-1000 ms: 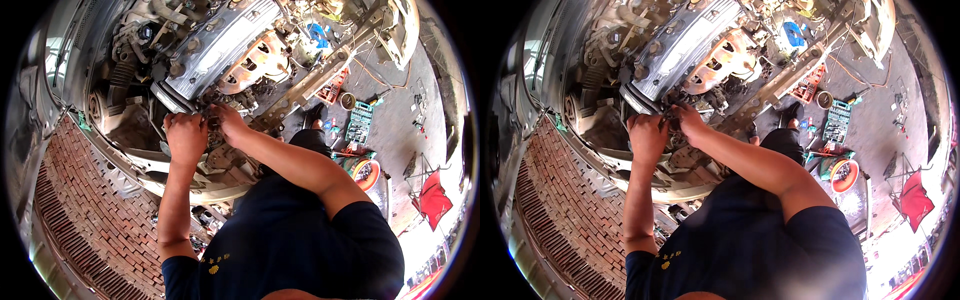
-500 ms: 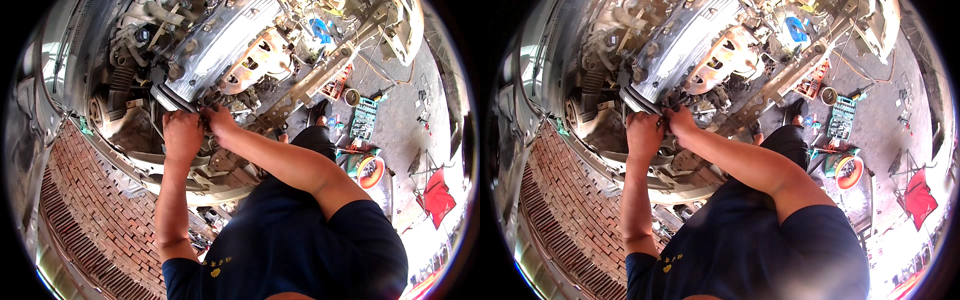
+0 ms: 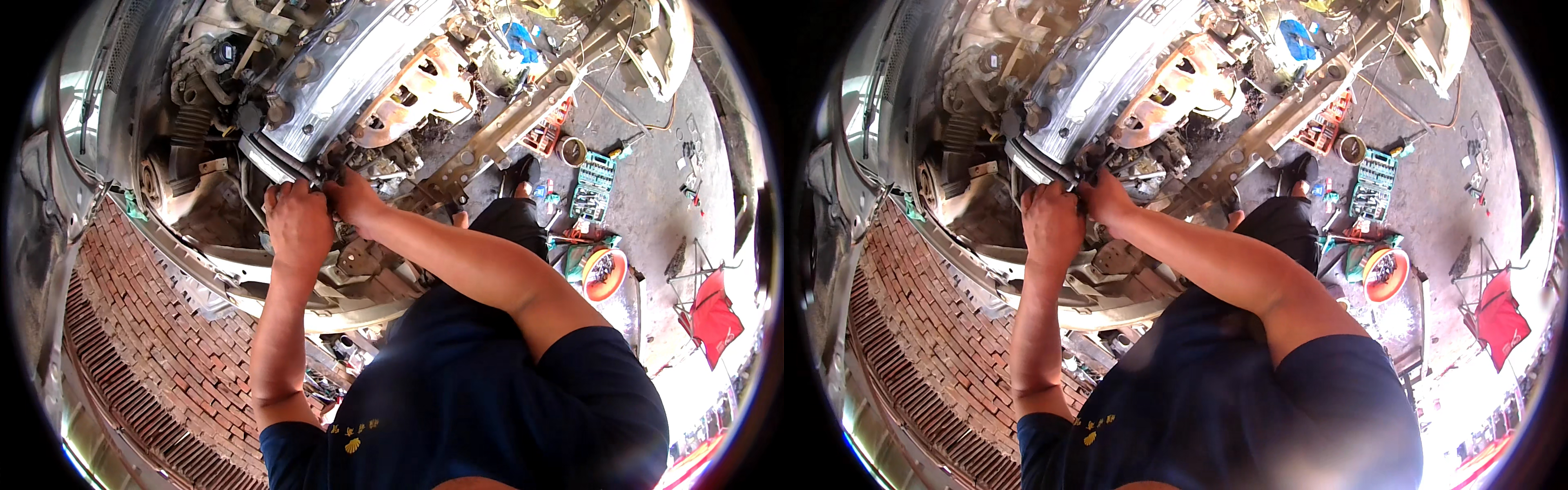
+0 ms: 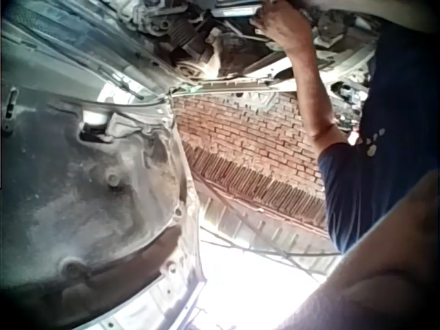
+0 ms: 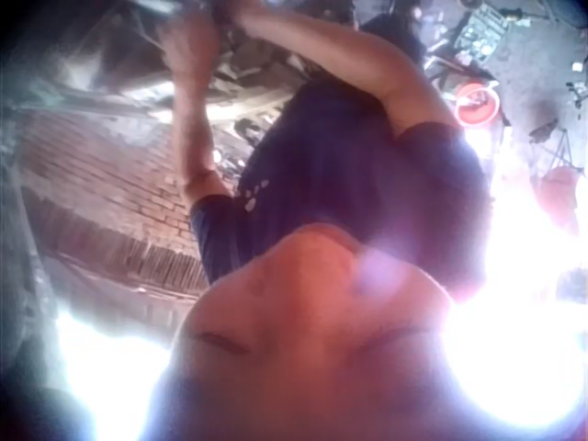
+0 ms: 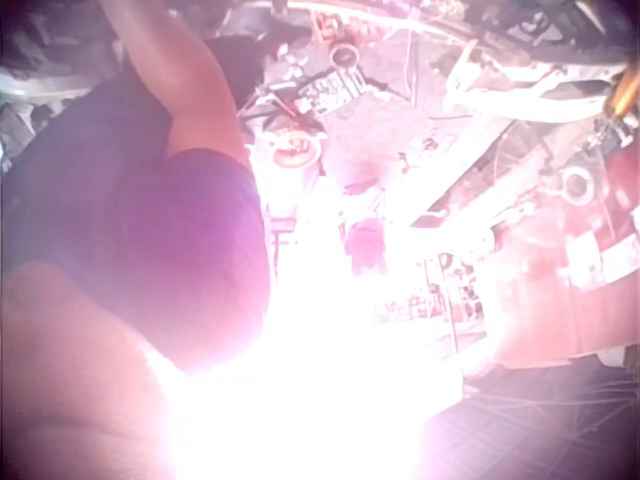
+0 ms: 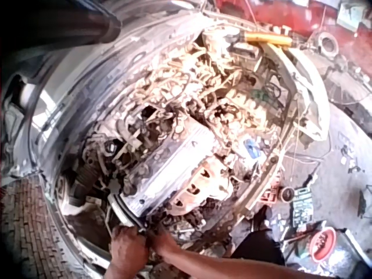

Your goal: The person works on a car engine compartment, using a hand tool and their hands to loosen and detach components around the exhaust manifold.

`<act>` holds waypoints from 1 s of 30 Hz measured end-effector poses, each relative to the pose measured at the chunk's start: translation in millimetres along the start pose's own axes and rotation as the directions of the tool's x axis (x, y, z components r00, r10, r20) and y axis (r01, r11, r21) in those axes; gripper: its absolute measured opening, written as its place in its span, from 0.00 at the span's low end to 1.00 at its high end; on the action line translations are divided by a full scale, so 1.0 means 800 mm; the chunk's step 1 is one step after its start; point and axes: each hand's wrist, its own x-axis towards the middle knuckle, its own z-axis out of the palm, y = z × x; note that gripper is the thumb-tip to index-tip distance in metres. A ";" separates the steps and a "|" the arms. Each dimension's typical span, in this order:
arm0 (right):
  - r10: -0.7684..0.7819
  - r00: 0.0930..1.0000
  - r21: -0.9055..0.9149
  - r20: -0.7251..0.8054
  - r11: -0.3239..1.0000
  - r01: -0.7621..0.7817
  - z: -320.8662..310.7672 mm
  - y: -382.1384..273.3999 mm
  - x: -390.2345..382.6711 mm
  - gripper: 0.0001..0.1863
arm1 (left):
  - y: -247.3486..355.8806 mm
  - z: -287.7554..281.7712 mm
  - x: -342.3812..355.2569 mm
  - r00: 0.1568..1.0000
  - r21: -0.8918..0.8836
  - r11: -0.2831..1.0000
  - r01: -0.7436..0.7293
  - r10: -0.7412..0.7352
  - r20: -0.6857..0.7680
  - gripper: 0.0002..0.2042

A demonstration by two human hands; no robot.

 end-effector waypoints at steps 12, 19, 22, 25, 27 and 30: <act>-0.129 0.989 -0.051 0.070 0.990 0.133 -0.020 0.010 0.000 0.19 | 0.019 0.006 -0.005 0.999 0.034 0.999 0.020 -0.019 -0.048 0.03; -0.236 0.969 -0.202 0.076 0.948 0.247 -0.013 0.013 0.005 0.24 | 0.010 0.009 -0.009 0.997 0.029 0.999 0.018 -0.016 -0.072 0.05; -0.212 0.974 -0.068 0.085 0.974 0.218 -0.010 0.015 0.006 0.24 | 0.011 0.007 -0.007 0.997 0.038 0.999 0.024 -0.021 -0.068 0.04; -0.290 0.954 -0.060 0.071 0.954 0.294 -0.009 0.025 0.016 0.22 | 0.014 0.005 -0.006 0.994 0.033 0.999 0.021 -0.017 -0.104 0.04; -0.229 0.970 -0.059 0.079 0.970 0.234 -0.011 0.022 0.013 0.22 | 0.016 0.006 -0.008 0.992 0.027 0.999 0.024 -0.021 -0.123 0.04; -0.181 0.980 -0.043 0.077 0.982 0.184 -0.013 0.011 0.006 0.18 | 0.020 0.005 -0.002 0.989 0.040 0.999 0.025 -0.019 -0.149 0.04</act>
